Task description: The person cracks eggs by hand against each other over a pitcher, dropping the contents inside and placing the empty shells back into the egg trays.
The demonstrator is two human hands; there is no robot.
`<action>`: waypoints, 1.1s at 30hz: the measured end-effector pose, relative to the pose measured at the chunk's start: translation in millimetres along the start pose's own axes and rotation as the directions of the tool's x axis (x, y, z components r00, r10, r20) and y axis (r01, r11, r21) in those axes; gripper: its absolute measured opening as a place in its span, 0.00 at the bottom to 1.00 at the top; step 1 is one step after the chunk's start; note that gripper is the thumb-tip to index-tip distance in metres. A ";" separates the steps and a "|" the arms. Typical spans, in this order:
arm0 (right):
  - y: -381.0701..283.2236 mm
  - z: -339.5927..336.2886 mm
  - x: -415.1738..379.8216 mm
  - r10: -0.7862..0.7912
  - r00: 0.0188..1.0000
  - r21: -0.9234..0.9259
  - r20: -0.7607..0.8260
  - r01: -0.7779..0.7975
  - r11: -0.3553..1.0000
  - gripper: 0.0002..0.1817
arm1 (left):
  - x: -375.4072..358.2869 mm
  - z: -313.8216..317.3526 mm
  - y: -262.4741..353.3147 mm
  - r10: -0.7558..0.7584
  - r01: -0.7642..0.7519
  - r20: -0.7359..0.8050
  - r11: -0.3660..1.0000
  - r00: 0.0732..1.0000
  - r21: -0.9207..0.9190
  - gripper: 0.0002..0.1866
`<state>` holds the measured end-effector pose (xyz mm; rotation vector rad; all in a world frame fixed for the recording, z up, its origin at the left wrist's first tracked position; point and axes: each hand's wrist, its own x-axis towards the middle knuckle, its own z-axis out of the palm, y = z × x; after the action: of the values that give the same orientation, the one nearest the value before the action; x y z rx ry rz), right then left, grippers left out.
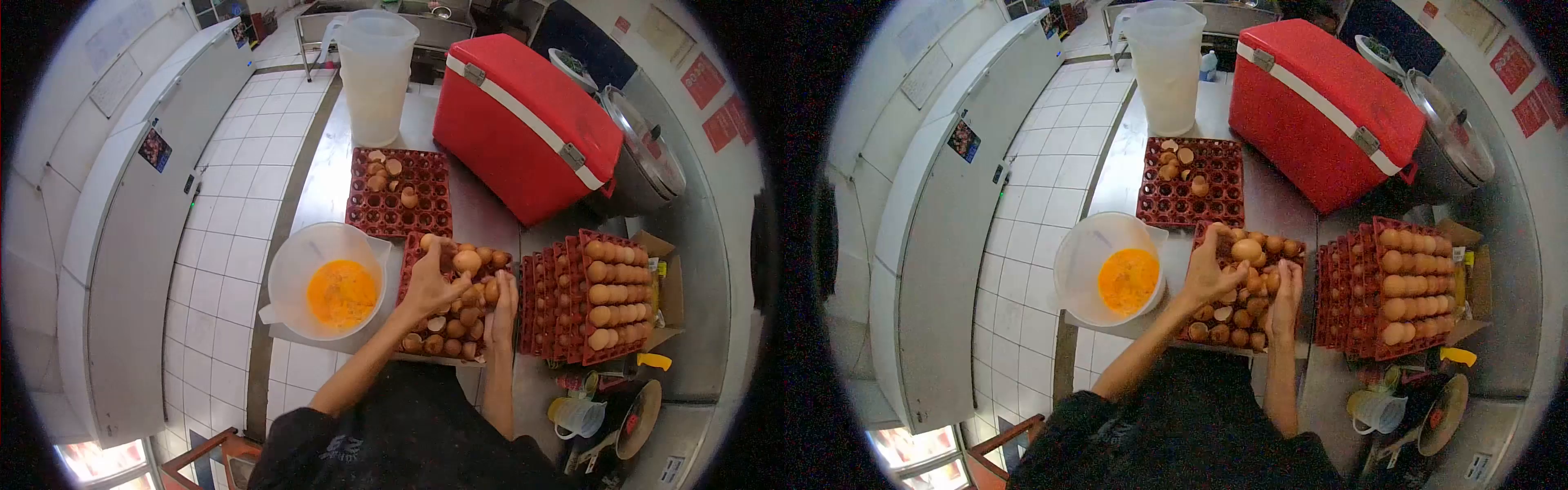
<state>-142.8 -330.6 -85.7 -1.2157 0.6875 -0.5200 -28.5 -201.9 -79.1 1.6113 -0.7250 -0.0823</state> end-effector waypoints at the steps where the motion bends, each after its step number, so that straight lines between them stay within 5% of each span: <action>1: -14.2 17.5 -2.8 0.001 1.000 0.005 -0.001 -0.001 1.000 0.15 | -2.2 -7.4 17.4 0.001 -0.001 0.003 1.000 1.000 0.004 0.29; 3: -33.4 42.9 -6.7 0.065 0.996 0.162 0.068 -0.075 0.984 0.15 | -9.5 -17.0 45.3 -0.095 0.079 -0.009 0.875 0.995 -0.477 0.31; 4: -32.3 42.8 -1.8 0.026 0.961 0.204 0.277 -0.085 0.975 0.16 | -12.8 -20.2 54.9 -0.059 0.021 -0.058 0.857 0.997 -0.515 0.32; 5: -30.1 47.0 -0.3 0.026 0.957 0.200 0.289 -0.087 0.976 0.16 | -14.7 -25.6 57.6 -0.059 0.014 -0.071 0.859 0.996 -0.512 0.32; 7: -50.5 79.2 -15.1 -0.050 0.939 0.273 0.341 -0.048 0.961 0.17 | -22.2 -42.0 60.9 0.260 -0.333 -0.319 0.922 0.911 -0.200 0.30; 8: -57.9 90.3 -21.7 -0.062 0.916 0.294 0.396 -0.063 0.954 0.18 | -25.4 -49.8 66.7 0.205 -0.341 -0.409 0.892 0.889 -0.295 0.30; 11: -59.6 123.1 -35.9 -0.060 0.855 0.309 0.514 -0.120 0.944 0.19 | -26.6 -76.2 77.6 0.209 -0.385 -0.586 0.903 0.783 -0.192 0.26; 15: -46.4 159.9 -57.2 -0.003 0.837 0.309 0.547 -0.198 0.930 0.19 | -48.1 -103.4 64.3 0.193 -0.162 -0.432 0.981 0.881 0.109 0.27; 16: -43.3 160.3 -57.9 -0.003 0.821 0.312 0.571 -0.215 0.925 0.19 | -53.0 -107.9 66.7 0.089 -0.087 -0.535 0.996 0.840 0.029 0.27; 19: -37.8 176.0 -68.1 -0.044 0.832 0.227 0.553 -0.099 0.969 0.19 | -61.3 -116.4 59.7 0.077 -0.053 -0.472 0.997 0.878 0.064 0.27; 24: -34.3 178.0 -63.0 -0.039 0.751 0.242 0.659 -0.163 0.957 0.21 | -67.1 -129.8 62.3 -0.018 -0.036 -0.583 0.996 0.812 -0.082 0.24; 26: -39.4 176.2 -62.2 -0.089 0.672 -0.055 0.735 0.190 0.980 0.24 | -69.0 -141.2 67.6 -0.197 0.110 -0.396 0.967 0.897 -0.231 0.24; 27: -42.2 176.8 -59.1 -0.092 0.662 -0.051 0.744 0.194 0.980 0.24 | -68.9 -149.7 65.7 -0.191 0.104 -0.408 0.968 0.893 -0.226 0.24; 29: -44.0 175.1 -57.2 0.021 0.645 0.070 0.764 -0.115 0.991 0.27 | -74.1 -164.4 57.4 -0.342 0.231 -0.288 0.905 0.894 -0.358 0.23; 30: -44.8 175.2 -55.9 0.069 0.644 0.148 0.762 -0.278 0.949 0.26 | -74.1 -164.8 54.5 -0.343 0.171 -0.343 0.880 0.874 -0.444 0.23; 33: -33.8 186.1 -54.9 0.043 0.695 0.164 0.718 -0.229 0.959 0.25 | -72.2 -148.6 57.8 -0.124 0.014 -0.536 0.979 0.835 -0.205 0.22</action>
<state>-46.6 -178.1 -6.5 -1.0083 0.0339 0.0266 -42.0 -36.7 -22.8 1.3757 -0.2010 0.2456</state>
